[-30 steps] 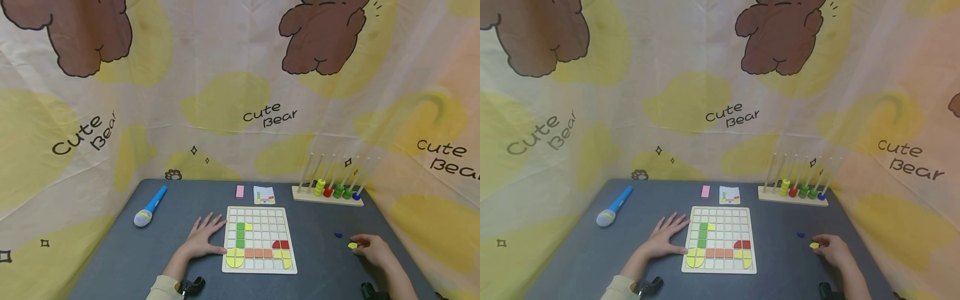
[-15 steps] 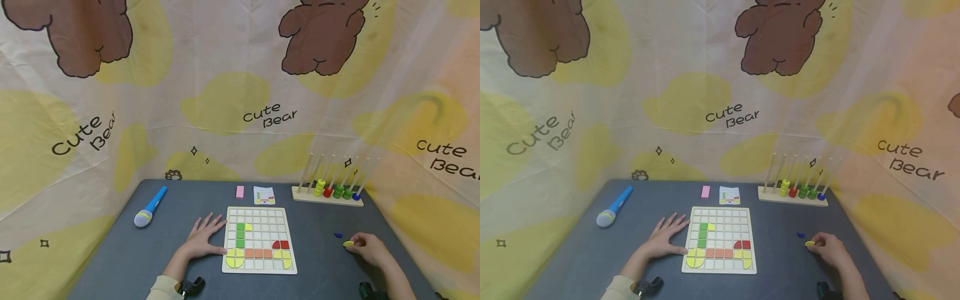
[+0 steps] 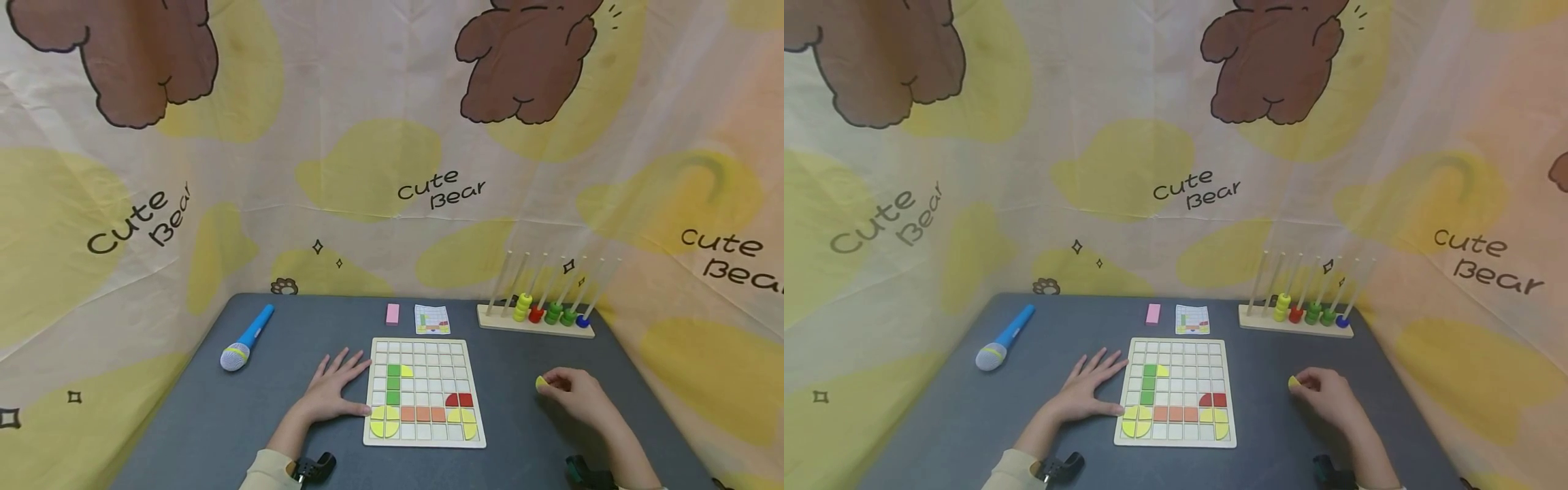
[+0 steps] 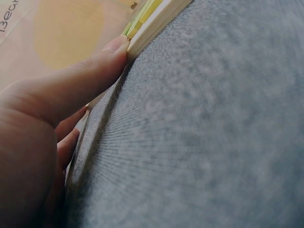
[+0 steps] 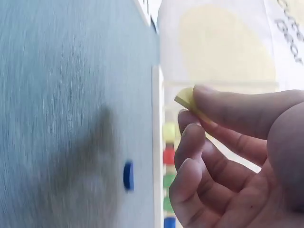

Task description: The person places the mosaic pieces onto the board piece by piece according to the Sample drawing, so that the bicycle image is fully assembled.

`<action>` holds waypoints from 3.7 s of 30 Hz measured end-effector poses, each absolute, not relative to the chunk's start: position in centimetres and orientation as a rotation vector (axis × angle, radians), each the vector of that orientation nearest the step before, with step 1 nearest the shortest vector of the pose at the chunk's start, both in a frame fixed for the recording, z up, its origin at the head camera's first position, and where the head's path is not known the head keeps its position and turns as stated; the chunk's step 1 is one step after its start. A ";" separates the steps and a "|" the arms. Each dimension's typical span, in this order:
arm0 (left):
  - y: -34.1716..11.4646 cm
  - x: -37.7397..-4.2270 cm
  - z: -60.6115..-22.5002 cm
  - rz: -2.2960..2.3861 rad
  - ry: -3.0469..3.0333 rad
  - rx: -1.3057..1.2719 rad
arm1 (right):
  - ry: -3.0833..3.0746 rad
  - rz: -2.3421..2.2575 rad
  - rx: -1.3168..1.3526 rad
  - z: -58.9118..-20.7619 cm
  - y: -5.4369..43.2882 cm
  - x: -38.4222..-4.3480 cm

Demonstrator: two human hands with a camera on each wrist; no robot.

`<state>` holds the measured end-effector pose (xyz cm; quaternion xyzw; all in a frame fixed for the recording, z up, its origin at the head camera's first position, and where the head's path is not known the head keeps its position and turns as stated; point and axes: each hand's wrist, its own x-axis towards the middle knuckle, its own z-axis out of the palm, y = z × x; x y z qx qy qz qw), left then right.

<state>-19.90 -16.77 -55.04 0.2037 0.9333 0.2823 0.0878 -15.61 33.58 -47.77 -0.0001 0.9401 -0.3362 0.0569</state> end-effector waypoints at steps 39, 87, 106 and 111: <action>-16.8 -20.1 -55.3 0.835 2.782 0.592 | 2.608 -1.240 -0.264 -49.7 21.4 -14.5; -16.8 -20.0 -55.4 0.836 2.789 0.581 | 2.716 -1.140 -0.144 -51.3 20.1 -14.6; -16.8 -19.9 -55.2 0.844 2.784 0.600 | 2.909 -1.064 0.101 -50.1 28.0 -16.6; -16.8 -19.9 -55.1 0.848 2.777 0.586 | 2.939 -1.041 0.112 -50.5 30.2 -16.7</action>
